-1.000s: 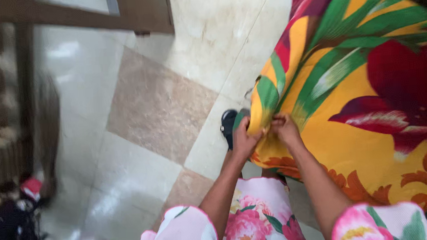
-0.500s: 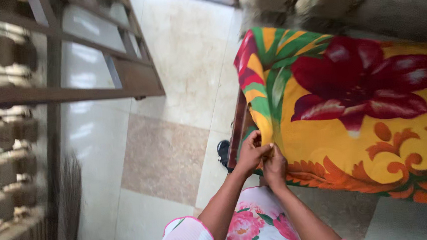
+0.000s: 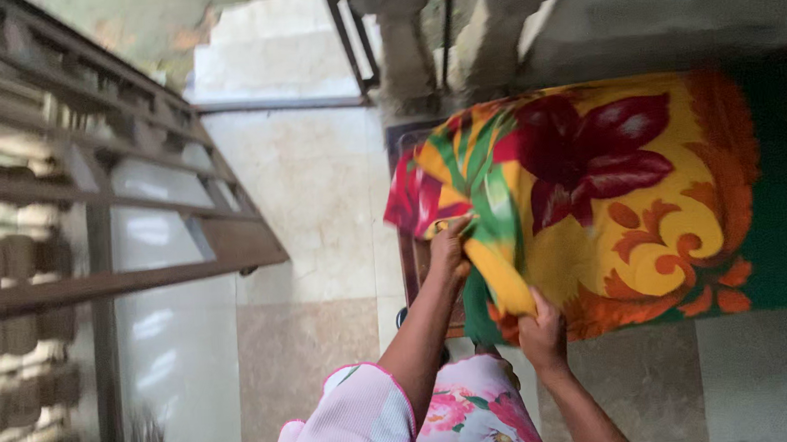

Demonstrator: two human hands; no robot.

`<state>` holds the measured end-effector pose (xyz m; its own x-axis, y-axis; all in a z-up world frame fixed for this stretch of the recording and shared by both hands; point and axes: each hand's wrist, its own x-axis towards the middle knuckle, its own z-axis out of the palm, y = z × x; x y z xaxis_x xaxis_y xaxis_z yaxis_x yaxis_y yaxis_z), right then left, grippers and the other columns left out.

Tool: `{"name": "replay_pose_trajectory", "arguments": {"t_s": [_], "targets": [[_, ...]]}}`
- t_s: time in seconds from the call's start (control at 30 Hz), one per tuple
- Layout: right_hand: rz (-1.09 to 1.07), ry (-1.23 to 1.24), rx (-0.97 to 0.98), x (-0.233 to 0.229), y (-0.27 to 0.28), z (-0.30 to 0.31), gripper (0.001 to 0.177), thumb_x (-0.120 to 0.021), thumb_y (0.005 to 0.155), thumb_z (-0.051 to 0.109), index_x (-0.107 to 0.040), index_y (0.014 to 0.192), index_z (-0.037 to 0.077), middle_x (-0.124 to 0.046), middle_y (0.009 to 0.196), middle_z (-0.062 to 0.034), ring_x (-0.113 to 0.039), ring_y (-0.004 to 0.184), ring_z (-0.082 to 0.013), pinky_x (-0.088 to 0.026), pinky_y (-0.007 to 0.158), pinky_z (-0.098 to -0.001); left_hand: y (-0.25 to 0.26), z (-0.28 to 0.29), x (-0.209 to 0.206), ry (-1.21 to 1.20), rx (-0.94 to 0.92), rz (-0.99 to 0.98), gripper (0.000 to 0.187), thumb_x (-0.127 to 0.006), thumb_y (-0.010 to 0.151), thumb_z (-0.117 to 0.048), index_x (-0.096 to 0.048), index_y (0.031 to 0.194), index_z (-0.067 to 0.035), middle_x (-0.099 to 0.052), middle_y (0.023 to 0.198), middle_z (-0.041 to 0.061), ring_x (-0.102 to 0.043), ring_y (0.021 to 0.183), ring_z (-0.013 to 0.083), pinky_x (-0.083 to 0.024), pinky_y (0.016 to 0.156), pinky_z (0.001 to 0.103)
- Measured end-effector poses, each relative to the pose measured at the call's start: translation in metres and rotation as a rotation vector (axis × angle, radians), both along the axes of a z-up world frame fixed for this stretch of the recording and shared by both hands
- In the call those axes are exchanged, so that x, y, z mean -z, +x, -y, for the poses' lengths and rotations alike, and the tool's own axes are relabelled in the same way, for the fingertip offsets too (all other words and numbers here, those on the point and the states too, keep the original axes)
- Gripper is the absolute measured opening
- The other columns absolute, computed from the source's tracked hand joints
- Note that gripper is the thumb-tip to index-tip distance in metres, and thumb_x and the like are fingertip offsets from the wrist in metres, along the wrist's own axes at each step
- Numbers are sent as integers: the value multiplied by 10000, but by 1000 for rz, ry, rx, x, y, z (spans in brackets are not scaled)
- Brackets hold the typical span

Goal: The person moves a teapot and a glass between a stool and a table, then folds a small patterned cloth and a larger floral fabric.

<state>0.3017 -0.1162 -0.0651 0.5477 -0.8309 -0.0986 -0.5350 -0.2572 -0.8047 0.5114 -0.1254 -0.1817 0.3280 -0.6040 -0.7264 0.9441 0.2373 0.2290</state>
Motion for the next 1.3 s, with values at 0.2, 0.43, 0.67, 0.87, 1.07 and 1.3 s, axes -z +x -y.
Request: {"name": "replay_pose_trajectory", "arguments": {"t_s": [0.2,0.43,0.67,0.87,1.07,1.3], "targets": [[145,486,79,11,-63,-32,326,-478,808,-24,-723,1023,-23,-734,780,-105,-676,719,-167,-527,661,-333,-5,-32,49,143,-9,84,153,-748,870,-49,-699,1013,-23,-717,946,92,-692,895,260,-593,858,422],[50,477,-40,-29,-60,-48,389,-784,801,134,-650,1149,23,-715,806,-40,-652,702,-136,-517,637,-328,-12,-103,31,108,-42,11,273,-623,916,-113,-642,1168,-11,-714,1040,152,-713,929,328,-601,892,508],[-432,455,-181,-70,-49,-30,605,-834,715,113,-624,1280,171,-727,705,-116,-696,580,-247,-555,612,-416,-28,-153,-38,48,-182,143,367,-653,986,-208,-612,1267,24,-715,1159,167,-721,1014,325,-592,931,494],[-356,-257,-286,-53,-103,-18,491,-812,683,57,-680,1149,132,-670,1045,-160,-630,1027,-392,-526,870,-498,-95,-167,-100,16,-299,199,342,-646,990,-184,-591,1266,11,-695,1169,157,-702,1033,317,-591,926,486],[-121,-457,-187,-83,-167,-6,616,-777,807,57,-567,1386,63,-637,1113,-175,-612,1072,-393,-512,885,-502,-172,-159,-187,-178,-281,273,380,-651,971,-182,-562,1289,6,-698,1199,155,-721,1064,312,-601,948,477],[140,-706,-292,-137,-165,-7,1022,-881,609,87,-418,1515,-13,-458,1449,-339,-477,1298,-526,-394,1089,-543,-231,-196,-301,-201,-269,380,346,-613,986,-176,-578,1270,18,-701,1173,199,-727,1035,335,-612,929,482]]}}
